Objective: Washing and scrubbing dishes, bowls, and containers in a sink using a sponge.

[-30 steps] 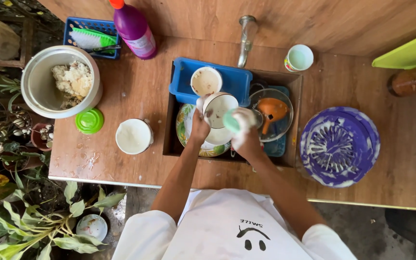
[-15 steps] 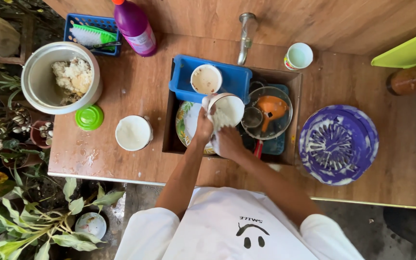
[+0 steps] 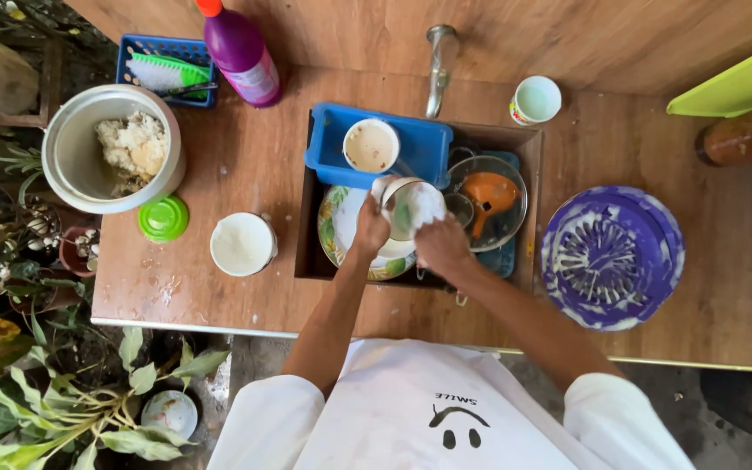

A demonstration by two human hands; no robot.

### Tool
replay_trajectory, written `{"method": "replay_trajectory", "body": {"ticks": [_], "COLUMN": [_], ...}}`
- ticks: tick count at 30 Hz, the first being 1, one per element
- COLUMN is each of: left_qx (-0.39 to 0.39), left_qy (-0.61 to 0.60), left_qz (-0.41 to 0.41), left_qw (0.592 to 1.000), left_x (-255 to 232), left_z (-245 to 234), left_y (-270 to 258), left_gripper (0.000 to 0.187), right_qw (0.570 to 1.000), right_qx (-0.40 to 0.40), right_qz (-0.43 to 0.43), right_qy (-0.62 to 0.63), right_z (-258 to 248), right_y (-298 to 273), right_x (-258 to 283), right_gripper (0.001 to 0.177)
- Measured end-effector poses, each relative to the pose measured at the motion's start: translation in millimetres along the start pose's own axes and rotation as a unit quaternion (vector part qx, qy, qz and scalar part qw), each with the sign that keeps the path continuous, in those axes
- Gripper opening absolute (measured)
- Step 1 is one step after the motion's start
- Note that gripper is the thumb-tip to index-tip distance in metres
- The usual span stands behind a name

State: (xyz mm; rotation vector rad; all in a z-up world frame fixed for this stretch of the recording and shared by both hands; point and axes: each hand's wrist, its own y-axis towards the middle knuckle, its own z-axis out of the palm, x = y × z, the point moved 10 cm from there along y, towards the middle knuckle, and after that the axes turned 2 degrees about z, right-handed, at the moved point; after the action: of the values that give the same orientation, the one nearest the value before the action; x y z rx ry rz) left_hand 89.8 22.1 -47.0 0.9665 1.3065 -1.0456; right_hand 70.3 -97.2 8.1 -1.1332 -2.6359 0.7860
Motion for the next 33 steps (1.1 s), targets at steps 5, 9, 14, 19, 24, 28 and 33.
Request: {"method": "replay_trajectory", "body": {"ticks": [5,9,14,19,24,28,33], "left_qx": [0.021,0.003,-0.01,-0.022,-0.019,-0.031,-0.035], "left_qy": [-0.099,-0.111,-0.076,0.054,-0.077,-0.241,-0.129], "left_qz": [-0.068,-0.111,-0.061,0.055,0.01,-0.089,-0.085], "left_qw": [0.992,0.988,0.995,0.997,0.997,0.966,0.987], "left_x": [3.2,6.8,15.0,-41.8,-11.1,10.1,36.6], "left_z": [10.3,8.2,0.4,4.1,13.0,22.2,-0.6], "left_y": [-3.2,-4.7,-7.6,-6.8,-4.9,-17.1,-11.3], "left_gripper": [0.04,0.033,0.04,0.047,0.044,0.039,0.043], "right_qw": [0.972,0.883,0.983,0.982,0.99,0.929,0.999], "right_qx": [-0.164,-0.311,-0.177,-0.142,-0.017,-0.363,-0.04], "right_qz": [-0.041,-0.048,-0.056,-0.024,-0.086,-0.022,-0.029], "right_qy": [0.164,0.349,0.006,-0.119,-0.112,0.072,0.002], "right_z": [28.5,0.1,4.6,53.1,28.5,3.5,16.2], "right_y": [12.4,-13.0,-2.3,16.7,-4.5,-14.0,-11.1], "right_x": [35.6,26.8,15.8,-17.4,20.8,31.4,17.5], "right_gripper": [0.024,0.046,0.023,0.017,0.023,0.035,0.025]}}
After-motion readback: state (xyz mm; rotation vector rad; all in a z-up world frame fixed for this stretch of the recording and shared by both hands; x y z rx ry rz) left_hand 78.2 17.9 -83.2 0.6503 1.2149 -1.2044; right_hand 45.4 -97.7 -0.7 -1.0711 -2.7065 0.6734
